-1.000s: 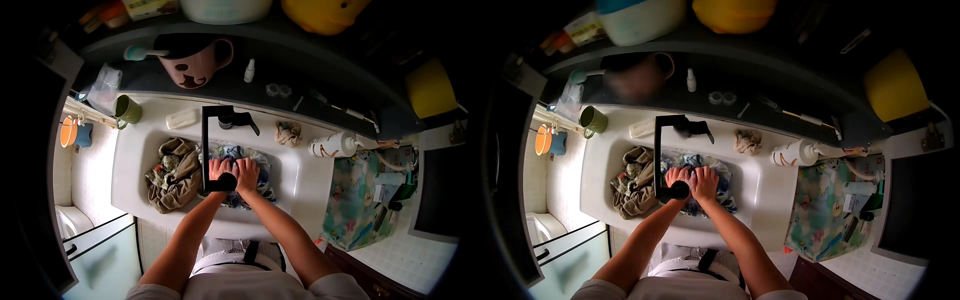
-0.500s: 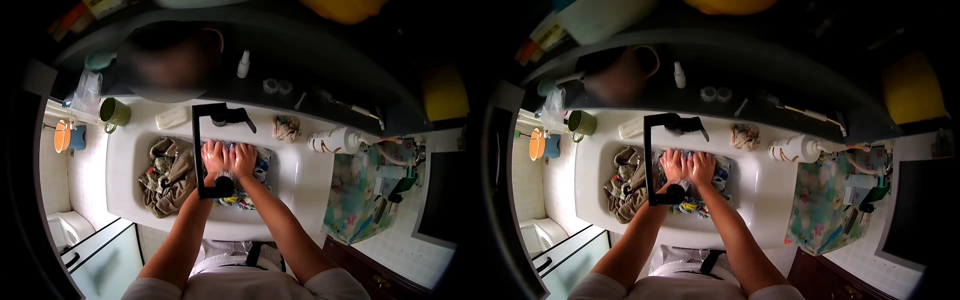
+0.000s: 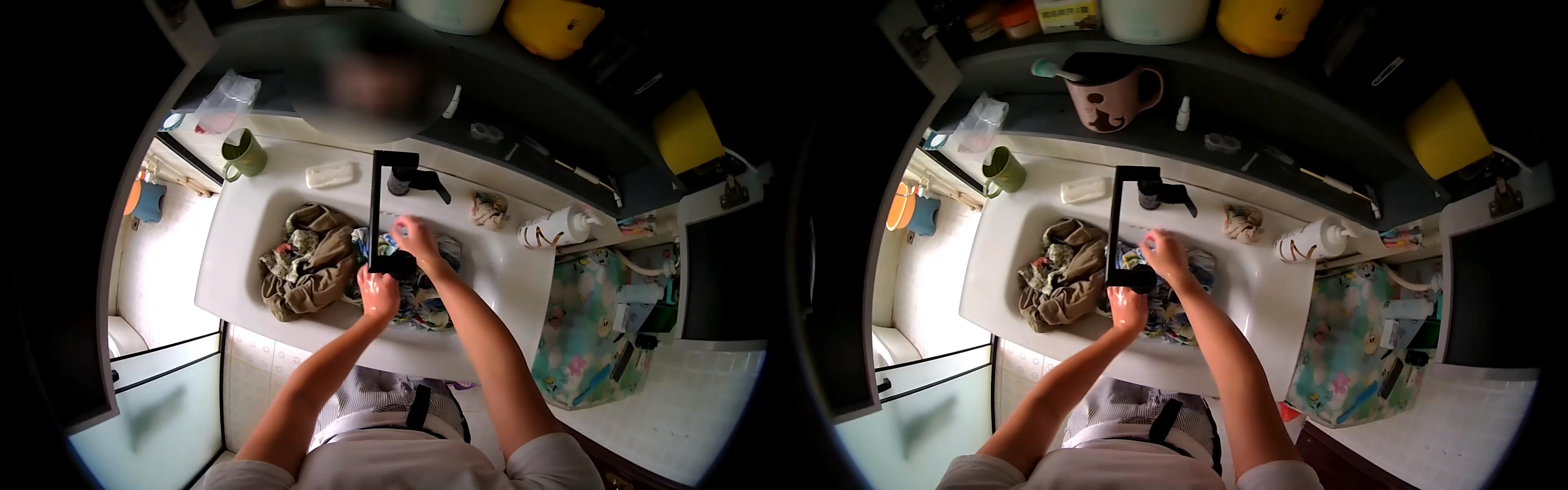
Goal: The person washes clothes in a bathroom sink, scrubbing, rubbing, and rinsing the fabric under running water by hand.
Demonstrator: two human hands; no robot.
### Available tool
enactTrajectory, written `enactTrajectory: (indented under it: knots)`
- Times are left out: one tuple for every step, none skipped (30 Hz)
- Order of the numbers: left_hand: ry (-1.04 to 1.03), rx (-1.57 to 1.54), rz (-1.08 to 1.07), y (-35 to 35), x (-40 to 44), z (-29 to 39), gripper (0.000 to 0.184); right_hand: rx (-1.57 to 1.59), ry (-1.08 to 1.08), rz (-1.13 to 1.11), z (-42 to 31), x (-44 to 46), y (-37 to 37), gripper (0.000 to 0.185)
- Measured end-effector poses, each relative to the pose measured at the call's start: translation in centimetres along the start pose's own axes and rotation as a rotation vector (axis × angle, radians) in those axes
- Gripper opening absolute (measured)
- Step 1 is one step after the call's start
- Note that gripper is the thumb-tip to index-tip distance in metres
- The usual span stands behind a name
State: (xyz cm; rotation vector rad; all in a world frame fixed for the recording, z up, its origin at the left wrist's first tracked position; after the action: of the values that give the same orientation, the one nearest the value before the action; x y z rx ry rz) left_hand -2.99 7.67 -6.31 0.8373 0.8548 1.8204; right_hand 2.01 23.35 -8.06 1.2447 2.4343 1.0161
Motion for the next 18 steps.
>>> enactTrajectory:
  knots:
    - [-0.054,-0.002,0.067,1.7,-0.7,1.4,0.021,-0.143,0.068,0.007,-0.6,-0.4,-0.8,0.026]
    - [-0.015,-0.010,0.018,1.7,-1.2,1.6,0.018,-0.288,0.135,0.017,-1.0,-1.0,-1.6,0.026]
    - [0.004,-0.007,0.032,2.2,-1.5,1.8,0.017,-0.434,0.199,0.027,-1.3,-1.4,-2.4,0.026]
    - [-0.006,-0.003,0.040,2.1,-1.8,1.5,0.017,-0.478,0.187,0.074,-0.7,-1.5,-2.9,0.033]
    - [-0.017,-0.003,0.046,2.0,-2.1,1.3,0.017,-0.289,0.108,-0.044,2.6,-1.5,-4.9,0.032]
    - [-0.029,-0.049,0.014,2.6,-2.4,1.4,0.018,-0.101,0.023,-0.159,6.7,-1.8,-7.2,0.031]
    - [-0.044,-0.093,-0.012,3.4,-2.5,1.5,0.019,-0.209,0.035,-0.221,3.3,-2.2,-4.9,0.026]
    - [-0.064,-0.098,-0.005,3.9,-2.8,1.6,0.020,-0.317,0.055,-0.282,-1.1,-2.7,-2.1,0.020]
    - [-0.077,-0.161,-0.001,4.5,-3.2,1.5,0.019,-0.337,0.028,-0.233,-3.1,-3.2,-0.9,0.017]
    - [-0.091,-0.223,0.003,5.2,-3.6,1.5,0.019,-0.356,0.003,-0.183,-4.5,-3.9,-0.4,0.014]
    - [-0.106,-0.285,0.005,5.8,-4.0,1.5,0.018,-0.375,-0.025,-0.132,-5.4,-4.9,-0.4,0.012]
    - [-0.065,-0.358,0.020,6.4,-4.4,1.1,0.013,-0.319,-0.066,-0.024,-5.1,-5.8,-0.6,0.010]
    - [0.044,-0.411,-0.015,6.7,-4.8,0.7,0.009,-0.268,0.044,0.114,-7.2,-7.2,0.6,0.011]
    - [0.001,-0.354,-0.002,7.0,-4.8,0.8,0.009,-0.345,0.040,0.108,-8.5,-8.7,0.9,0.012]
    - [-0.041,-0.298,0.009,7.3,-4.8,0.9,0.010,-0.422,0.033,0.102,-9.7,-10.3,1.1,0.014]
    - [-0.095,-0.274,0.077,8.1,-3.9,1.7,0.012,-0.360,0.057,0.149,-10.4,-11.8,1.5,0.014]
    - [-0.084,-0.307,0.120,8.6,-3.1,2.5,0.013,-0.300,0.080,0.198,-10.9,-13.2,1.9,0.015]
    - [-0.059,-0.312,0.143,8.4,-1.9,3.2,0.013,-0.330,0.000,0.036,-10.1,-14.0,0.6,0.015]
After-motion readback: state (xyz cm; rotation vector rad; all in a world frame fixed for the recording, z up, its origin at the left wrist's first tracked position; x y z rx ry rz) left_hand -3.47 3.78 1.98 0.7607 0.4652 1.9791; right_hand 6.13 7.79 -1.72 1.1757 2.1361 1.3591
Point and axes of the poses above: each hand's wrist, its own x-axis towards the middle knuckle, its own y-axis out of the back of the hand, z = x × y, the point moved 7 cm from there along x, towards the middle knuckle, and after that the axes turned 7 degrees about -z, right-handed, at the moved point
